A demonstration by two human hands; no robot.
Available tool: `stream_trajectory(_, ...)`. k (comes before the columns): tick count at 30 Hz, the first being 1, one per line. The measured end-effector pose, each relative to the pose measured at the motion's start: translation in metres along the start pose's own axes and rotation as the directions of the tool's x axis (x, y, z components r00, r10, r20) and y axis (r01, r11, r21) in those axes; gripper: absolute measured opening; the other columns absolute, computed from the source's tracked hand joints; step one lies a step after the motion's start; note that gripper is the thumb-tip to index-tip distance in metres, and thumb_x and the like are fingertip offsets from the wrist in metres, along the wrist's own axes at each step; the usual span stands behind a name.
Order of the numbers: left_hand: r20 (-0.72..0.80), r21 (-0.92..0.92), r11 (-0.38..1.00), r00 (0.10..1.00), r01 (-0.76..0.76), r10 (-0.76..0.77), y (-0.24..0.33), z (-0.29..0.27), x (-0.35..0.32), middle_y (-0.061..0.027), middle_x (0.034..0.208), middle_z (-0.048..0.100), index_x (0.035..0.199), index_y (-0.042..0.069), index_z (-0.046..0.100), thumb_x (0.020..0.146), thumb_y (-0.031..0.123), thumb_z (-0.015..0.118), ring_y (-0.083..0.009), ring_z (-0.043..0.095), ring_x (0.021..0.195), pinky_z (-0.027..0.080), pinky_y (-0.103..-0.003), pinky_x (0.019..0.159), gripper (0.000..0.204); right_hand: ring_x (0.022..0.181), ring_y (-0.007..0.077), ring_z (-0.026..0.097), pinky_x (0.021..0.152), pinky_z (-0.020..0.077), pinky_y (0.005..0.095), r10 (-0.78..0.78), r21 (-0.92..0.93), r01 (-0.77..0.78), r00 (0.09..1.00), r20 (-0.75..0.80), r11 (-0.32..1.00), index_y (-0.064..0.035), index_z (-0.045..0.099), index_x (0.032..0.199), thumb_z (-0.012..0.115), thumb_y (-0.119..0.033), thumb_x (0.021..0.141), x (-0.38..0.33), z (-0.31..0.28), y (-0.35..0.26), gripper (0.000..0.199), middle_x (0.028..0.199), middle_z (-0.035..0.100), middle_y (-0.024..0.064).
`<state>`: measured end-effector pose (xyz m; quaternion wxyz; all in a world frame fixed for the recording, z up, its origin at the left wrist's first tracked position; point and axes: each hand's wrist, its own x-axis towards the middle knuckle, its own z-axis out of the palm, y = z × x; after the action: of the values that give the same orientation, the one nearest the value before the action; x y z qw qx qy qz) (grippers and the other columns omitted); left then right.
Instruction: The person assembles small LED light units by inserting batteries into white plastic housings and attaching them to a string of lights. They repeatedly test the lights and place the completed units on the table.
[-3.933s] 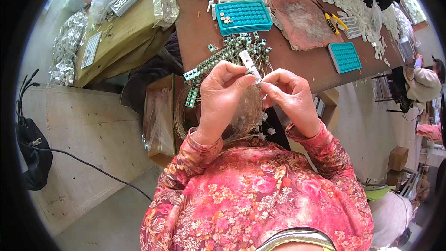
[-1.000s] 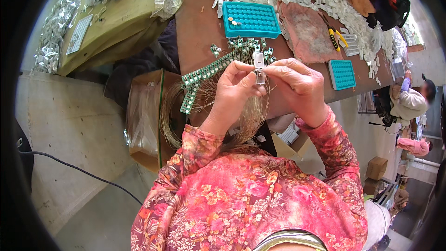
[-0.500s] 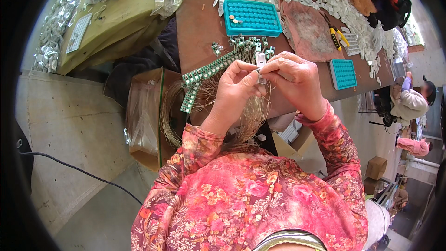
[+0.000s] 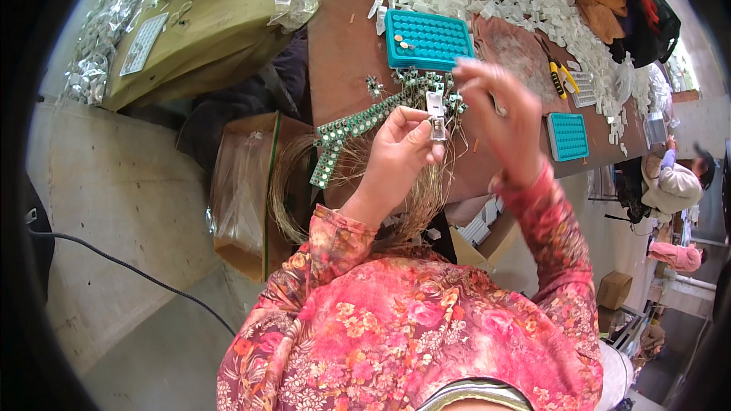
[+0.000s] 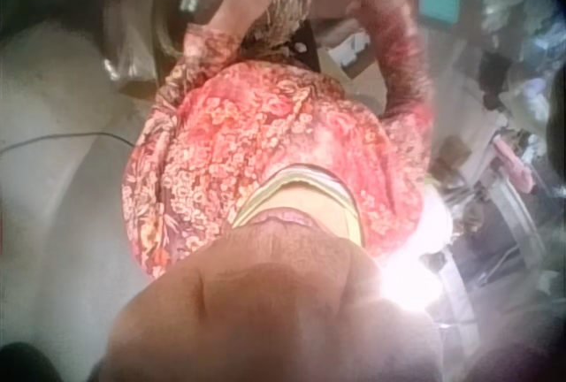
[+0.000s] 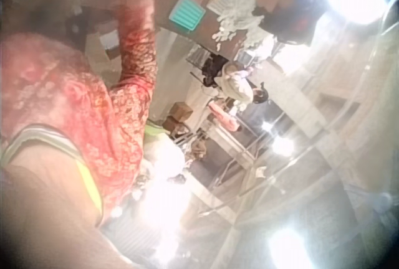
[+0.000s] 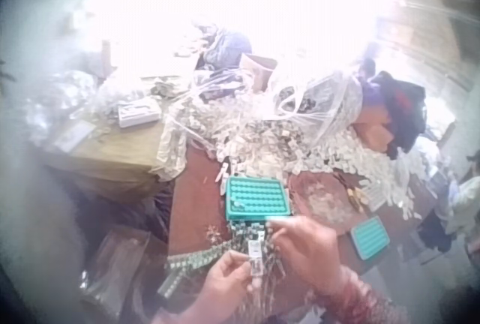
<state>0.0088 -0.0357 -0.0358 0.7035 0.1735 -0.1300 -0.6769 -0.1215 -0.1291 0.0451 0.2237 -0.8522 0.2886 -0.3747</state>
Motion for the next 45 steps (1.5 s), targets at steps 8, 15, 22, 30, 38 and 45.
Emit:
stream_trajectory(8,0.058,0.022,1.0,0.998,0.016,-0.017,0.001,-0.007,0.001,-0.0119,0.096,0.061,0.108,0.007,0.05,0.096,0.01,0.054,-0.0138,0.053,0.075,0.045,-0.026,0.068,0.013,0.076,0.0312,0.063,0.067,0.0506,0.0392,-0.098,-0.266,0.169,0.961,0.259,0.949,-0.0116,0.071,0.094,0.065,-0.022,0.084,0.075,0.048,0.061,0.015,0.085,0.065,0.0096)
stream_trajectory(15,0.072,-0.014,1.0,0.997,0.016,-0.015,-0.001,-0.008,0.002,-0.0118,0.098,0.062,0.107,0.008,0.05,0.096,0.01,0.053,-0.0144,0.055,0.078,0.046,-0.027,0.069,0.012,0.077,0.0305,0.063,0.068,0.0502,0.039,-0.067,-0.251,0.135,0.963,0.259,0.959,-0.0093,0.07,0.09,0.067,-0.018,0.08,0.071,0.048,0.07,0.013,0.084,0.065,0.0099)
stream_trajectory(22,0.073,-0.013,1.0,0.997,0.011,-0.01,0.0,-0.007,0.002,-0.011,0.098,0.062,0.107,0.008,0.05,0.096,0.011,0.054,-0.0143,0.056,0.081,0.046,-0.027,0.069,0.012,0.079,0.032,0.063,0.069,0.05,0.0403,-0.104,-0.223,0.168,0.957,0.272,0.96,-0.0067,0.067,0.085,0.065,-0.014,0.079,0.075,0.049,0.071,0.01,0.085,0.064,0.0122)
stream_trajectory(30,0.089,-0.007,1.0,0.996,0.009,-0.008,-0.001,-0.009,0.003,-0.0113,0.098,0.062,0.108,0.008,0.05,0.096,0.011,0.054,-0.0151,0.056,0.078,0.046,-0.027,0.069,0.012,0.077,0.0328,0.063,0.069,0.0504,0.0406,-0.048,-0.254,0.116,0.965,0.259,0.96,-0.0066,0.068,0.083,0.065,-0.015,0.079,0.073,0.049,0.069,0.01,0.081,0.064,0.0138)
stream_trajectory(38,0.094,-0.005,1.0,0.995,0.009,-0.008,-0.001,-0.009,0.003,-0.011,0.099,0.063,0.108,0.008,0.05,0.096,0.011,0.054,-0.0145,0.058,0.081,0.046,-0.028,0.069,0.013,0.073,0.0307,0.066,0.068,0.0515,0.0384,0.153,-0.217,-0.107,0.965,0.211,0.97,-0.0063,0.069,0.082,0.064,-0.011,0.073,0.075,0.057,0.068,0.011,0.075,0.066,0.0134)
stream_trajectory(45,0.127,-0.013,1.0,0.992,0.01,-0.008,0.0,-0.011,0.003,-0.0101,0.1,0.062,0.108,0.008,0.05,0.096,0.012,0.054,-0.0145,0.058,0.084,0.046,-0.028,0.069,0.013,0.075,0.0266,0.068,0.071,0.0525,0.0342,0.258,-0.131,-0.232,0.933,0.249,0.964,-0.0053,0.07,0.082,0.064,-0.011,0.071,0.079,0.059,0.073,0.014,0.079,0.069,0.0122)
